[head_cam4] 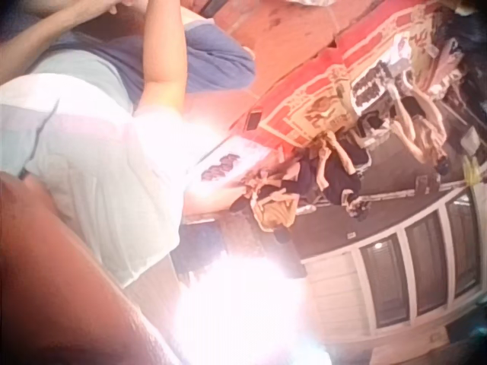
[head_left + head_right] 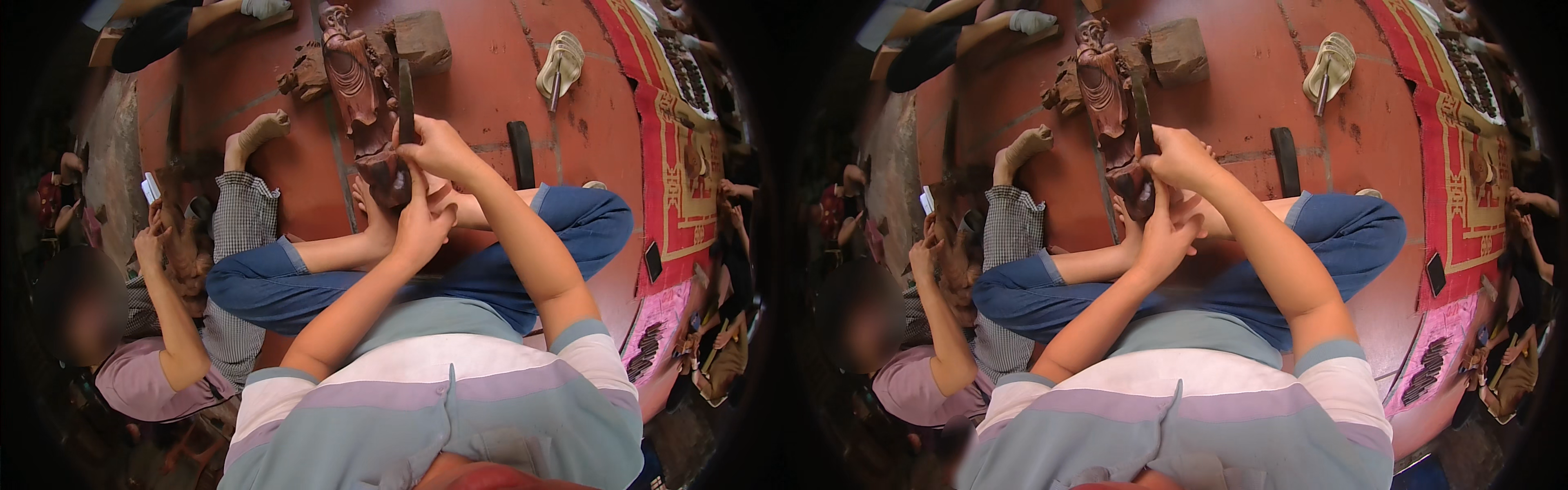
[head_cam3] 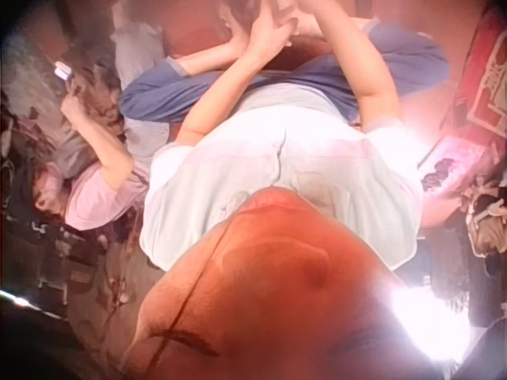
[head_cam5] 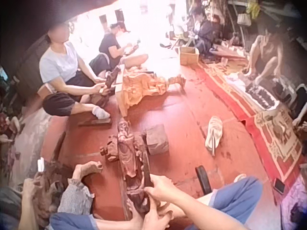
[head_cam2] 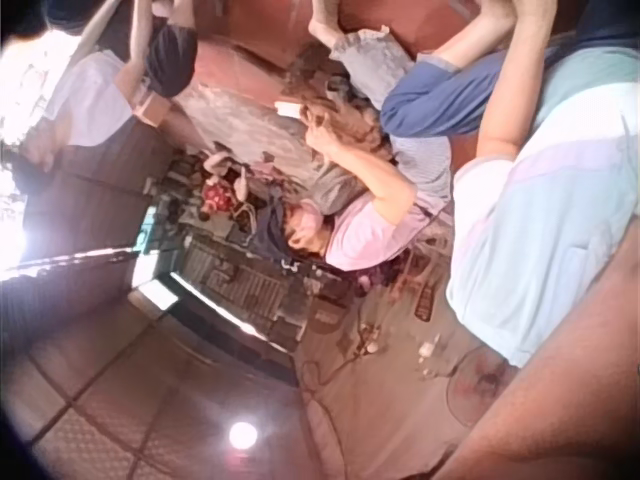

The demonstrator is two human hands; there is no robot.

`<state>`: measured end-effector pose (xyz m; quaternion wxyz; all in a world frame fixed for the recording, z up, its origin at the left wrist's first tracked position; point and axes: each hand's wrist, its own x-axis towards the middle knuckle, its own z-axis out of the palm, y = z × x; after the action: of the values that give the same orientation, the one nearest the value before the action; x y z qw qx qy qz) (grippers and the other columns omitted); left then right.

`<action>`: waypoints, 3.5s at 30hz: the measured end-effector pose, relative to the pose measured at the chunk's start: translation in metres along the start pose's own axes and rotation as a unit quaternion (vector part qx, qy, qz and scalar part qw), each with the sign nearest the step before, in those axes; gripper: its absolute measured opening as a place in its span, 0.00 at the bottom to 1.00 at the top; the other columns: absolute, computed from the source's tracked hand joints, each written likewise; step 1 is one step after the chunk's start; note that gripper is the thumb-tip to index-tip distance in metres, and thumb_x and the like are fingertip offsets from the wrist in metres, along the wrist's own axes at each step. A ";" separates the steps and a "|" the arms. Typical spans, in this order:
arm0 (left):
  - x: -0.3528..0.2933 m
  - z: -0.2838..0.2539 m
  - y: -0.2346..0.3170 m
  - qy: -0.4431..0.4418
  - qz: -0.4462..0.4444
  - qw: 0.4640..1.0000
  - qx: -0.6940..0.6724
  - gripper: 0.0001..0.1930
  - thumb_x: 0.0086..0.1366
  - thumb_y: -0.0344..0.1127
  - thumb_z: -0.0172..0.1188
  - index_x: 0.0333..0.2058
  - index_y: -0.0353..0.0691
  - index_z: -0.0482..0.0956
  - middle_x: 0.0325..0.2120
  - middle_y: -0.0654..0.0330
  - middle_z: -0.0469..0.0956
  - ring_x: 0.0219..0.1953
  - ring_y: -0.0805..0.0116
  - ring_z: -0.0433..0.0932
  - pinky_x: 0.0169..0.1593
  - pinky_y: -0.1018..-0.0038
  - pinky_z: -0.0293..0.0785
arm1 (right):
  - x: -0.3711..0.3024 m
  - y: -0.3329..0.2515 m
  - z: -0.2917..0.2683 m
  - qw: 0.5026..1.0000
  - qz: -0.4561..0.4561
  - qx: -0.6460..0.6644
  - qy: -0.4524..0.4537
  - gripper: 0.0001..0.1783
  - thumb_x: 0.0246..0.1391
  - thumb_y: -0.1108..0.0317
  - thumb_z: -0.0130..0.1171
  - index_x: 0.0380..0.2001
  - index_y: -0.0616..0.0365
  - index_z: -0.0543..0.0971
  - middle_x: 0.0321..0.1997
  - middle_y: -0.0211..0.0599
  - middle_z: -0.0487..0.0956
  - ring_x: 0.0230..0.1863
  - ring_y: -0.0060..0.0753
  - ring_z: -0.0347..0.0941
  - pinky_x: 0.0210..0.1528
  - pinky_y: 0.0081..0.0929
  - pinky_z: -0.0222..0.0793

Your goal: The person sits cross-legged on the floor and carves a wooden sculpture using a chisel. They hold the wood steady with one hand while using the other to chip away material, occasionally rotating the piece to access different angles.

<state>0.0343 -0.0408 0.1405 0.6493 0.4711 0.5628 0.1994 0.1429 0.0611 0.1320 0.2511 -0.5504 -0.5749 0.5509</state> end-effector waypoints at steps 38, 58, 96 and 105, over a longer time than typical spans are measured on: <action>-0.018 0.012 -0.002 0.025 0.051 0.998 -0.041 0.53 0.65 0.30 0.53 0.65 0.61 0.13 0.60 0.48 0.68 0.31 0.71 0.81 0.24 0.79 0.77 | -0.005 0.012 0.005 0.998 -0.015 0.061 -0.013 0.07 0.47 0.77 0.59 0.32 0.57 0.77 0.31 0.27 0.79 0.33 0.21 0.73 0.37 0.23 0.71; -0.019 0.017 -0.028 0.030 0.079 0.996 -0.028 0.54 0.63 0.27 0.53 0.66 0.58 0.14 0.65 0.50 0.60 0.39 0.67 0.80 0.30 0.77 0.80 | -0.020 0.005 0.012 0.997 -0.067 0.047 -0.005 0.08 0.46 0.73 0.59 0.33 0.55 0.77 0.30 0.27 0.78 0.34 0.19 0.73 0.41 0.25 0.71; 0.001 0.004 -0.029 -0.005 0.081 0.994 -0.069 0.52 0.67 0.27 0.50 0.65 0.63 0.12 0.62 0.54 0.66 0.42 0.74 0.77 0.32 0.82 0.76 | -0.003 0.029 0.006 0.999 -0.018 0.003 0.045 0.12 0.45 0.65 0.65 0.36 0.50 0.80 0.33 0.37 0.83 0.36 0.35 0.80 0.42 0.31 0.72; -0.001 0.000 -0.020 -0.061 0.045 0.982 -0.176 0.52 0.67 0.27 0.50 0.64 0.65 0.10 0.60 0.49 0.66 0.42 0.73 0.76 0.39 0.80 0.75 | -0.002 0.021 0.001 1.000 -0.021 0.009 0.003 0.07 0.47 0.74 0.61 0.33 0.59 0.78 0.31 0.30 0.80 0.36 0.23 0.75 0.41 0.26 0.72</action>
<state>0.0291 -0.0510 0.1241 0.7456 0.3856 0.4566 0.2948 0.1494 0.0545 0.1134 0.2693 -0.5381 -0.5804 0.5487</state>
